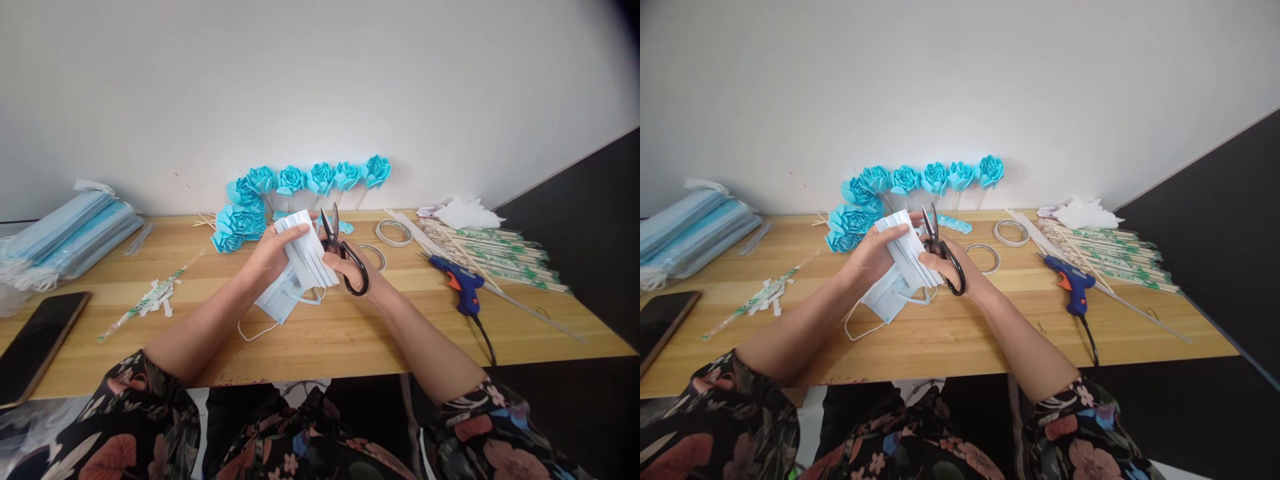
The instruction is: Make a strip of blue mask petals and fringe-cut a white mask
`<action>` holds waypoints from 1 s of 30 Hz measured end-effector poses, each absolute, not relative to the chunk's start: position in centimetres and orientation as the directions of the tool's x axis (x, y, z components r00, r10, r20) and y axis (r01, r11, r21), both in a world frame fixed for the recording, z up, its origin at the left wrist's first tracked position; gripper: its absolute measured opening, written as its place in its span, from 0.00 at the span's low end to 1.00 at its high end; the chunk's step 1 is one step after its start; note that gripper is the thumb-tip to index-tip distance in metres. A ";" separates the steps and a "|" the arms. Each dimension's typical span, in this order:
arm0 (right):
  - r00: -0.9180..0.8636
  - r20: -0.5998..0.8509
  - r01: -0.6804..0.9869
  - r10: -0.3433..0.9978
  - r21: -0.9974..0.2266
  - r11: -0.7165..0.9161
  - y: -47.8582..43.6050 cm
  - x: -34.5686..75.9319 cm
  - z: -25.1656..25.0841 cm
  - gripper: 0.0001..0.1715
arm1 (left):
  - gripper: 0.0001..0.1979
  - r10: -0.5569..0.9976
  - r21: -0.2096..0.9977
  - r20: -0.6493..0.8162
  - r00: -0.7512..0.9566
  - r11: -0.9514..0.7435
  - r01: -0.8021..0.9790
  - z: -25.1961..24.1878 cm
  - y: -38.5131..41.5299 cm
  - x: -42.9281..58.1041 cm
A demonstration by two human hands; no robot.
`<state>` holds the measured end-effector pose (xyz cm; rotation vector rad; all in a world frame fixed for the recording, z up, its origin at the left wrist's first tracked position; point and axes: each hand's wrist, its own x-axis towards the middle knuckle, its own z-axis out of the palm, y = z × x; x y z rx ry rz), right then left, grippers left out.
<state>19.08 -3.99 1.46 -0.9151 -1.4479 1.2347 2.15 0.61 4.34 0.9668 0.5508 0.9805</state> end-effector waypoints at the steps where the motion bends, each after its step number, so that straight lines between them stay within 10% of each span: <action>1: -0.222 0.206 -0.057 0.953 -0.978 0.199 -3.9 18.9 1.5 0.28 | 0.23 0.882 0.880 0.027 0.471 0.203 -0.429 4.1 0.6 2.3; 6: -0.060 0.215 0.017 0.975 -0.976 0.216 -3.5 19.0 1.3 0.25 | 0.19 0.877 0.943 0.159 0.453 0.001 -0.333 3.3 0.6 2.5; 12: 0.113 0.304 -0.295 0.946 -0.899 0.324 -2.3 21.4 2.7 0.26 | 0.12 0.721 0.812 0.400 0.566 -0.565 0.147 4.0 1.9 0.7; 18: 0.257 0.274 -0.380 0.927 -0.853 0.357 -1.6 22.2 2.9 0.29 | 0.17 0.406 0.314 0.107 0.908 -0.880 0.356 3.5 1.3 1.0; 24: 0.236 0.264 -0.382 0.935 -0.860 0.339 -1.5 21.8 2.5 0.27 | 0.23 0.258 0.281 -0.013 0.966 -0.926 0.251 2.2 0.7 2.6; 30: 0.218 0.237 -0.386 0.947 -0.870 0.306 -1.5 21.7 2.5 0.27 | 0.09 0.251 0.282 -0.054 0.966 -0.925 0.256 1.1 0.7 3.4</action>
